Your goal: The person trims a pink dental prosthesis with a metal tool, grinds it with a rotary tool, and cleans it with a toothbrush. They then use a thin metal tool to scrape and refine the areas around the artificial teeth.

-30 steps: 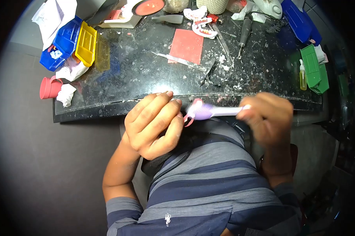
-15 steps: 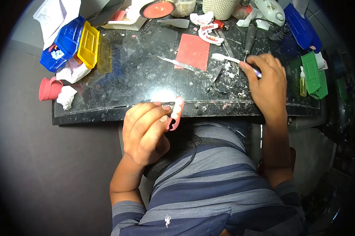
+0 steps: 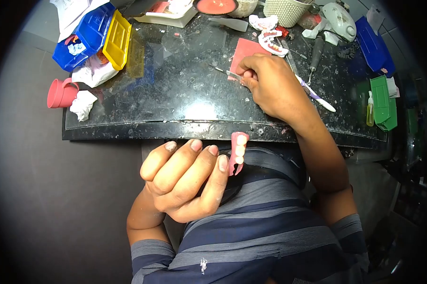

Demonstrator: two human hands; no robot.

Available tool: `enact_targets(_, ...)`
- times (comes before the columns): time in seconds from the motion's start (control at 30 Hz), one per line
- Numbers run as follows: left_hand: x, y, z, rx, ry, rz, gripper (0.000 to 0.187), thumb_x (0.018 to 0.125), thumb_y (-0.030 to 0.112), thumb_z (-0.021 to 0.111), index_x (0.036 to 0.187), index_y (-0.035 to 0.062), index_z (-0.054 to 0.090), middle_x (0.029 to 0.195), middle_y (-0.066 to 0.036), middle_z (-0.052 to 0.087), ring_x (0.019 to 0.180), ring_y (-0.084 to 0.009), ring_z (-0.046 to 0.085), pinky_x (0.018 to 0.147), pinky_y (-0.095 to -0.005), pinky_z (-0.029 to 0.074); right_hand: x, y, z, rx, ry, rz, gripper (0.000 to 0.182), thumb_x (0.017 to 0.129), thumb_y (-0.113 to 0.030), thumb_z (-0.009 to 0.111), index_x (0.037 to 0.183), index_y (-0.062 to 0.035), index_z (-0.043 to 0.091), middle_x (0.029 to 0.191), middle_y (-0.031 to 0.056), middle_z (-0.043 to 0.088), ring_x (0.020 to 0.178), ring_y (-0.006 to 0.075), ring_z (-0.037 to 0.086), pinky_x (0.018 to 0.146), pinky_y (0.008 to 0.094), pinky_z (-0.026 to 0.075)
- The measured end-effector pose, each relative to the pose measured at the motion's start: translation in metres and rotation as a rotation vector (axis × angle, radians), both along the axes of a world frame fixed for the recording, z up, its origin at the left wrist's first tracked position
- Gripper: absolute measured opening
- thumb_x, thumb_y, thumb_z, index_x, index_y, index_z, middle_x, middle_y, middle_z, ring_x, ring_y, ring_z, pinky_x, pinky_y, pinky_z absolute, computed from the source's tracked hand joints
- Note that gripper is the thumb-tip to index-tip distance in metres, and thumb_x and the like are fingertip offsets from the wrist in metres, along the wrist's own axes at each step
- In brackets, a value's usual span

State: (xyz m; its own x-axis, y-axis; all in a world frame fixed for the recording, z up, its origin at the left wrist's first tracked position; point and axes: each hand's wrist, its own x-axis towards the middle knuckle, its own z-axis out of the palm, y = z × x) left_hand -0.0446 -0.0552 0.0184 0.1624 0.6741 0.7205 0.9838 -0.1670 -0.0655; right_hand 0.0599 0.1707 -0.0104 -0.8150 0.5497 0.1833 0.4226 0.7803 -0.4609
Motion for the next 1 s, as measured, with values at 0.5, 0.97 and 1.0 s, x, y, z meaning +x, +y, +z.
enact_targets(0.5,0.007,-0.001,0.0,0.115,0.024,0.09,0.021,0.082,0.014,0.073,0.099,0.0198,0.062,0.098,0.006,0.065,0.096,-0.0133,0.057,0.088,-0.0346,0.041,0.039,-0.039,0.052,-0.845,0.824,0.086,0.013,0.097,-0.005,0.055,0.107,0.002,0.055,0.092,0.0018,0.058,0.083,0.0051,0.054,0.074,0.0224,0.046)
enact_targets(0.97,0.017,0.024,0.005,-0.219,-1.548,-0.438,0.035,0.091,0.022,0.057,0.108,-0.0089,0.063,0.106,-0.017,0.063,0.088,-0.0207,0.062,0.081,-0.0342,0.05,0.072,-0.064,0.051,-1.215,0.382,0.206,0.009,0.092,-0.003,0.064,0.088,0.0041,0.062,0.079,0.0,0.06,0.074,0.0017,0.053,0.063,0.0186,0.043)
enact_targets(1.0,0.013,0.028,0.004,-0.303,-1.635,-0.469,0.023,0.09,0.008,0.06,0.106,-0.0089,0.063,0.105,-0.017,0.063,0.087,-0.0174,0.064,0.079,-0.0305,0.051,0.072,-0.065,0.05,-1.218,0.382,0.208,0.009,0.092,-0.003,0.064,0.088,0.0041,0.062,0.079,0.0,0.06,0.074,0.0017,0.053,0.063,0.0186,0.043)
